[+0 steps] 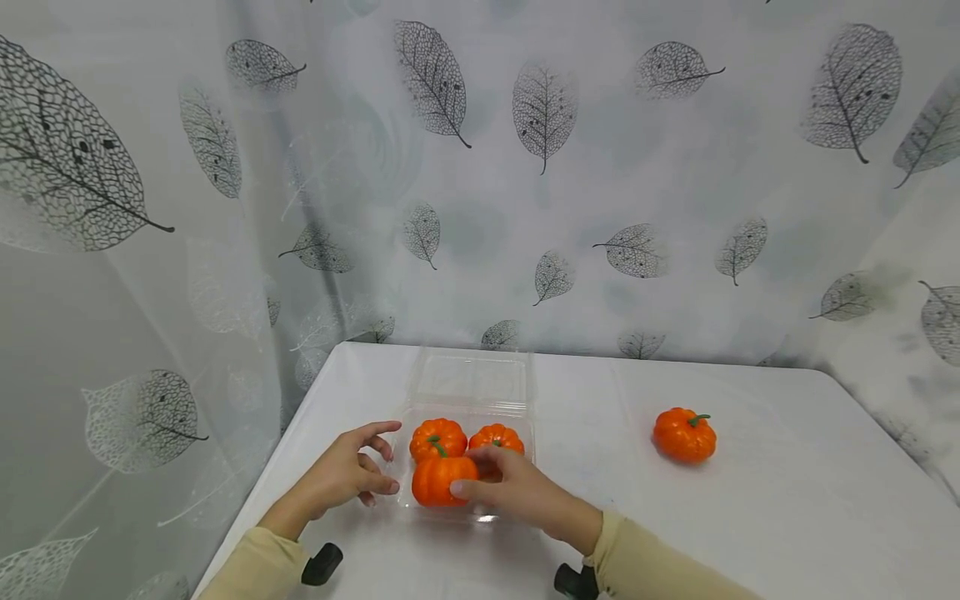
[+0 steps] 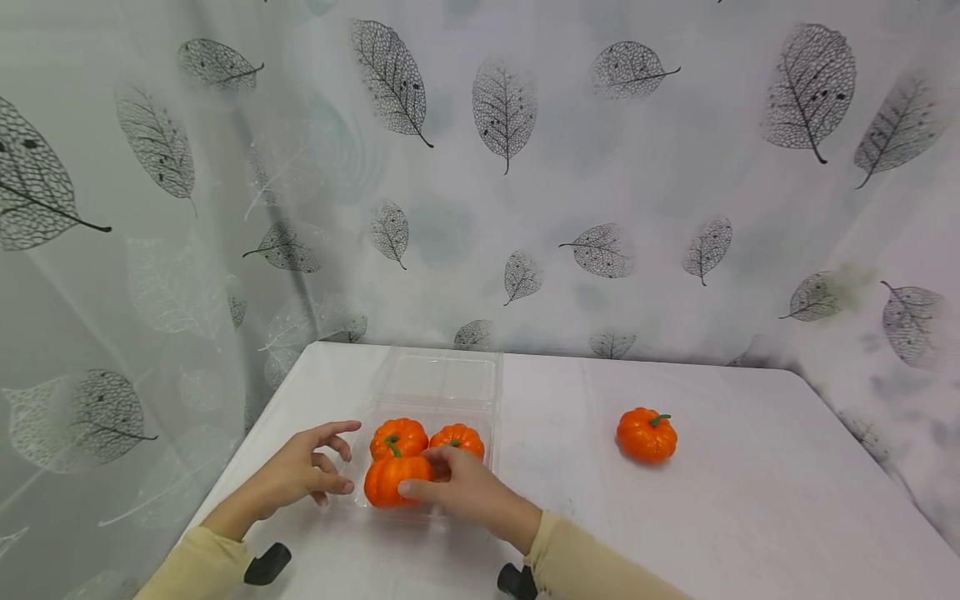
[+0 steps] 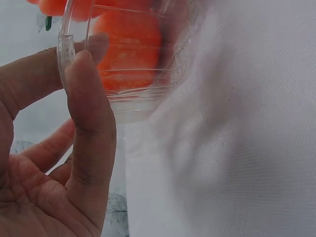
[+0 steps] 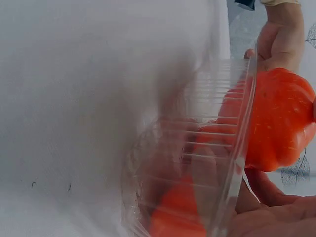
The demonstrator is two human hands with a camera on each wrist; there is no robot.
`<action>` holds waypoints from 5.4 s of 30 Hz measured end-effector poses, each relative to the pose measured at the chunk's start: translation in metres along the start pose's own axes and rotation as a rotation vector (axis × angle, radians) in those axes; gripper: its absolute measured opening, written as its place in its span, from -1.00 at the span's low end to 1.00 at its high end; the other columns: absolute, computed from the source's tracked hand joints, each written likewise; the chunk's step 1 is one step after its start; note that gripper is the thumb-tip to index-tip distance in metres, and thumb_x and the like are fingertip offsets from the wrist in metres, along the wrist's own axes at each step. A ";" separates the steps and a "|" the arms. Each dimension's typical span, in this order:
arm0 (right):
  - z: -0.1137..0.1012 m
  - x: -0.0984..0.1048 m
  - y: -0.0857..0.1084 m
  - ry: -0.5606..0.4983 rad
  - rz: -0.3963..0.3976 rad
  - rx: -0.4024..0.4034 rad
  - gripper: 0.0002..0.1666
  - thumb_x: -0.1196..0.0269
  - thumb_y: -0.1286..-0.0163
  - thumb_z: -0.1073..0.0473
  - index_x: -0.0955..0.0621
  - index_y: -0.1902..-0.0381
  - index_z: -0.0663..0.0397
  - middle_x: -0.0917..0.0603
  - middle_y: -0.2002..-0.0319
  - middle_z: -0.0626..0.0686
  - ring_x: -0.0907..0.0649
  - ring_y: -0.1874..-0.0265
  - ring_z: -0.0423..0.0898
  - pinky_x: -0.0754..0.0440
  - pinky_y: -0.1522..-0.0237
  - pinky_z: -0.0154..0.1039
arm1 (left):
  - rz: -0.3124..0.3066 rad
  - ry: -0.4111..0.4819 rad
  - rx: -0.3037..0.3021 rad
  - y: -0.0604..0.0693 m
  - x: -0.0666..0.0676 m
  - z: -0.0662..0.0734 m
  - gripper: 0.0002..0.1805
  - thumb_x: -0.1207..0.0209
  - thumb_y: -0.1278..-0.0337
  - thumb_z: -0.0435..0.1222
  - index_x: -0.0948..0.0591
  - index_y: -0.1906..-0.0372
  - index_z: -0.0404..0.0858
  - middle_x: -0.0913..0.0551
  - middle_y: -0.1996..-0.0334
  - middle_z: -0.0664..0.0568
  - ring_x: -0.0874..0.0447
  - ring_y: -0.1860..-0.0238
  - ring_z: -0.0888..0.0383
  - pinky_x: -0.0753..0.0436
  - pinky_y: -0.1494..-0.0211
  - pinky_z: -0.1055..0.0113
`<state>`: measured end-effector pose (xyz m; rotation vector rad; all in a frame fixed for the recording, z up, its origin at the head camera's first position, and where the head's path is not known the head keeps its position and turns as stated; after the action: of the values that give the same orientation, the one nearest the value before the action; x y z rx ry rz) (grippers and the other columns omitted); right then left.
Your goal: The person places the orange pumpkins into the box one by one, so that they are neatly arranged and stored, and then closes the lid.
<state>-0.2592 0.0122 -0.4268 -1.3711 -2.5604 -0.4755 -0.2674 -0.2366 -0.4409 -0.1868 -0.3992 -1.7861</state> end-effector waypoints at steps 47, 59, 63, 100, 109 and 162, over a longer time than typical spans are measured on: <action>0.000 -0.011 -0.009 0.231 -0.040 -0.005 -0.26 -0.27 -0.40 -0.23 -0.56 -0.20 0.30 -0.69 0.16 -0.03 -0.68 0.20 -0.07 -0.67 0.11 -0.06 | 0.010 -0.012 0.013 0.000 0.001 -0.002 -0.33 -0.21 -0.24 -0.48 -0.34 -0.46 -0.33 -0.50 0.16 -0.14 -0.54 0.45 0.04 -0.72 0.48 0.14; 0.004 -0.019 -0.018 0.183 -0.076 -0.022 -0.52 -0.28 -0.42 -0.09 -0.65 -0.02 0.20 -0.69 0.33 -0.02 -0.68 0.31 -0.03 -0.63 0.30 -0.18 | 0.004 -0.006 -0.002 0.001 0.001 -0.001 -0.33 -0.20 -0.24 -0.48 -0.34 -0.46 -0.33 -0.50 0.16 -0.14 -0.54 0.45 0.02 -0.72 0.48 0.14; 0.003 -0.017 -0.015 0.199 -0.081 -0.007 -0.45 -0.28 -0.42 -0.13 -0.63 -0.08 0.23 -0.70 0.33 -0.02 -0.68 0.32 -0.04 -0.64 0.30 -0.19 | 0.004 -0.001 0.001 0.001 0.001 -0.002 -0.33 -0.21 -0.24 -0.48 -0.34 -0.46 -0.33 -0.50 0.15 -0.14 -0.54 0.44 0.02 -0.72 0.48 0.14; 0.049 0.187 0.101 0.974 0.730 0.511 0.17 -0.57 -0.04 -0.19 -0.33 -0.50 0.15 -0.17 -0.50 0.28 -0.27 -0.38 0.35 -0.35 -0.26 0.37 | 0.015 -0.003 0.025 0.000 0.000 -0.001 -0.32 -0.23 -0.22 -0.49 -0.35 -0.45 -0.34 -0.50 0.17 -0.13 -0.53 0.45 0.04 -0.71 0.50 0.15; 0.068 0.236 0.107 0.898 0.778 0.314 0.40 -0.65 0.09 -0.11 -0.15 -0.57 0.18 -0.05 -0.51 0.36 -0.19 -0.37 0.46 -0.31 -0.12 0.55 | 0.009 -0.013 0.015 0.001 0.000 0.001 -0.32 -0.22 -0.22 -0.49 -0.35 -0.46 -0.35 -0.50 0.17 -0.12 -0.54 0.45 0.03 -0.71 0.50 0.16; 0.126 0.233 0.078 0.279 0.387 -0.257 0.22 -0.44 -0.24 -0.25 -0.12 -0.51 0.40 -0.26 -0.39 0.47 -0.47 -0.23 0.35 -0.58 -0.09 0.19 | 0.011 -0.013 0.013 -0.001 -0.003 0.001 -0.31 -0.22 -0.22 -0.50 -0.34 -0.47 -0.36 -0.51 0.15 -0.15 -0.54 0.46 0.05 -0.72 0.48 0.16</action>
<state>-0.3254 0.2792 -0.4549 -1.6963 -2.0031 -0.8726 -0.2675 -0.2336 -0.4408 -0.1910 -0.4177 -1.7724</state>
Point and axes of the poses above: each hand's wrist, its own y-axis away from the middle knuckle, its own x-axis out of the back of the hand, z = x × y, the point moved 5 cm from there along -y, towards the middle knuckle
